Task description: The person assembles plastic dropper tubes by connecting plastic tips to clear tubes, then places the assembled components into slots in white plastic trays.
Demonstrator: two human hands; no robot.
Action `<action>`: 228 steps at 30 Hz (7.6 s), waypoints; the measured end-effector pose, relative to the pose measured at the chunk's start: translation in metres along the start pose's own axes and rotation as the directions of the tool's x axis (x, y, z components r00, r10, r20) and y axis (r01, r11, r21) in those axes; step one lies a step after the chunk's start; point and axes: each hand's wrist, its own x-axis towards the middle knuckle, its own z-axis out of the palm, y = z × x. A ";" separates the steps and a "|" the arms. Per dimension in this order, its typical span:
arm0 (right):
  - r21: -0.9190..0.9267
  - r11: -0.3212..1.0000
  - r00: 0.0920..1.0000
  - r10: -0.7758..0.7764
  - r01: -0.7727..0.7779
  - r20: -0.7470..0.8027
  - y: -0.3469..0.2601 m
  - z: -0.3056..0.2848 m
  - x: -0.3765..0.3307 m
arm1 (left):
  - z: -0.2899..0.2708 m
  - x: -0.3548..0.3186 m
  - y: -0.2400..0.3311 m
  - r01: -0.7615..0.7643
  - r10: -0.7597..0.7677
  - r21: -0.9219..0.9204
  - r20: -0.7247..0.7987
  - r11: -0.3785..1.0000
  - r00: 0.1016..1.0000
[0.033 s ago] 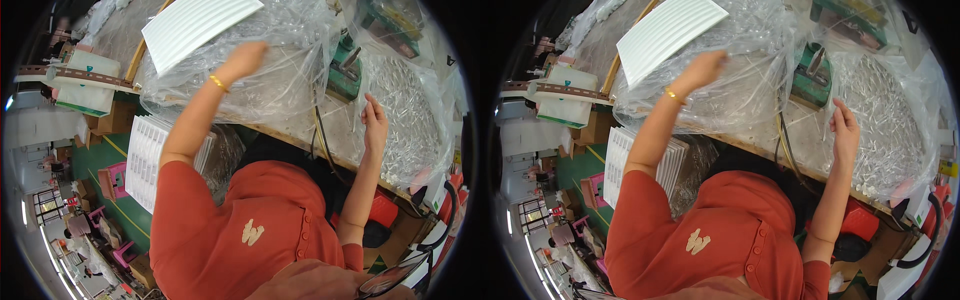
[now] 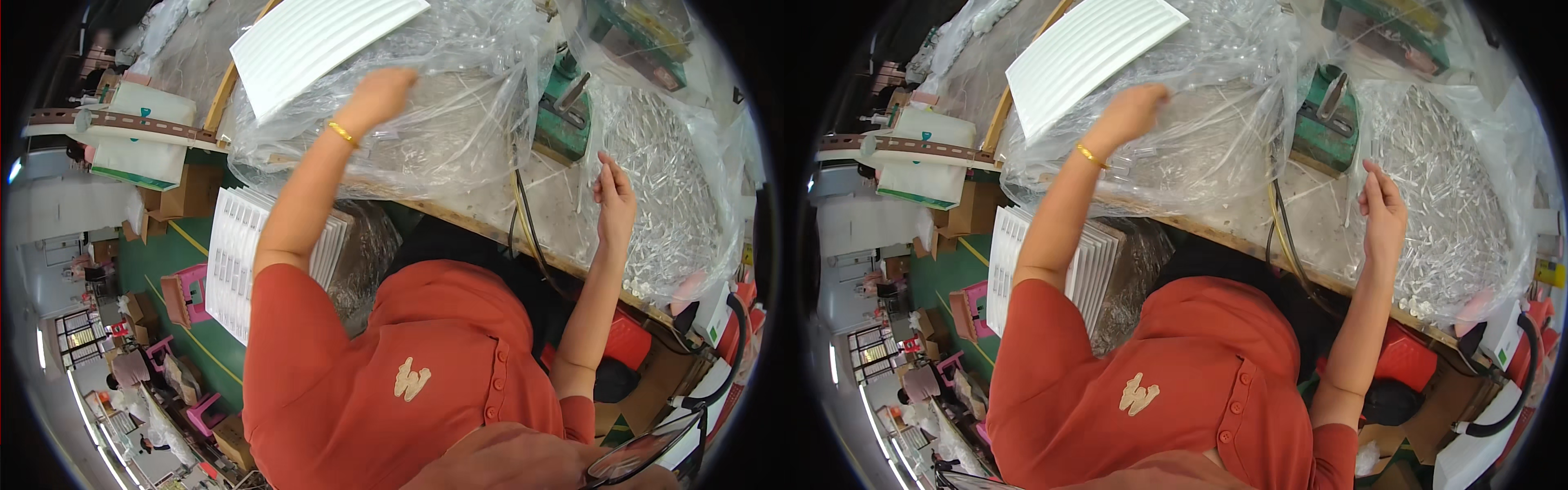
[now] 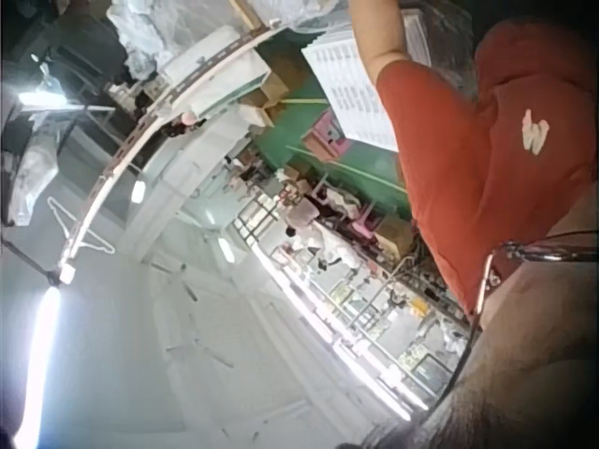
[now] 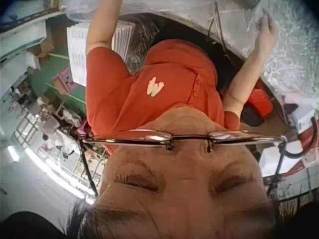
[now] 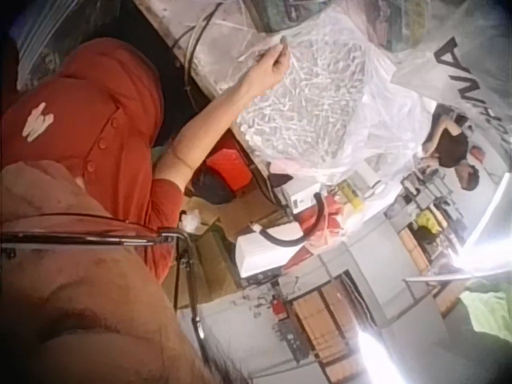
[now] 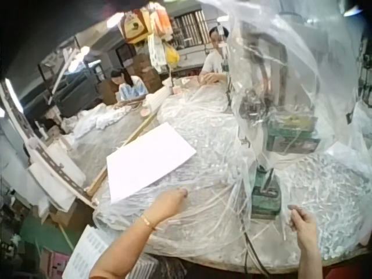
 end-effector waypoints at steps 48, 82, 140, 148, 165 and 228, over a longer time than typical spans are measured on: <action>0.101 0.970 0.958 -0.195 0.220 -0.209 -0.038 0.076 0.067 | 0.025 0.139 0.165 -0.191 -0.002 -0.961 -0.195 0.200 0.981; -0.260 0.912 0.947 -0.319 0.316 0.034 -0.003 0.032 -0.003 | 0.049 0.074 0.030 0.006 -0.012 -0.073 -0.085 0.997 0.996; -0.327 0.874 0.875 -0.193 0.359 0.443 -0.039 0.096 -0.019 | 0.022 -0.016 0.129 -0.251 -0.410 -0.962 -0.272 0.107 0.870; -0.282 0.715 0.528 -0.142 0.640 0.837 -0.019 0.209 -0.079 | -0.004 -0.179 0.016 -0.035 -0.390 -0.928 -0.190 0.370 0.901; -0.297 0.865 0.550 0.030 0.404 0.835 0.013 0.279 -0.121 | -0.064 -0.495 -0.232 0.545 -0.999 -0.839 0.026 0.002 0.044; -0.366 0.884 0.667 0.088 0.290 0.740 0.001 0.236 -0.123 | 0.008 -0.582 -0.207 0.891 -0.514 -0.369 -0.836 0.263 -0.194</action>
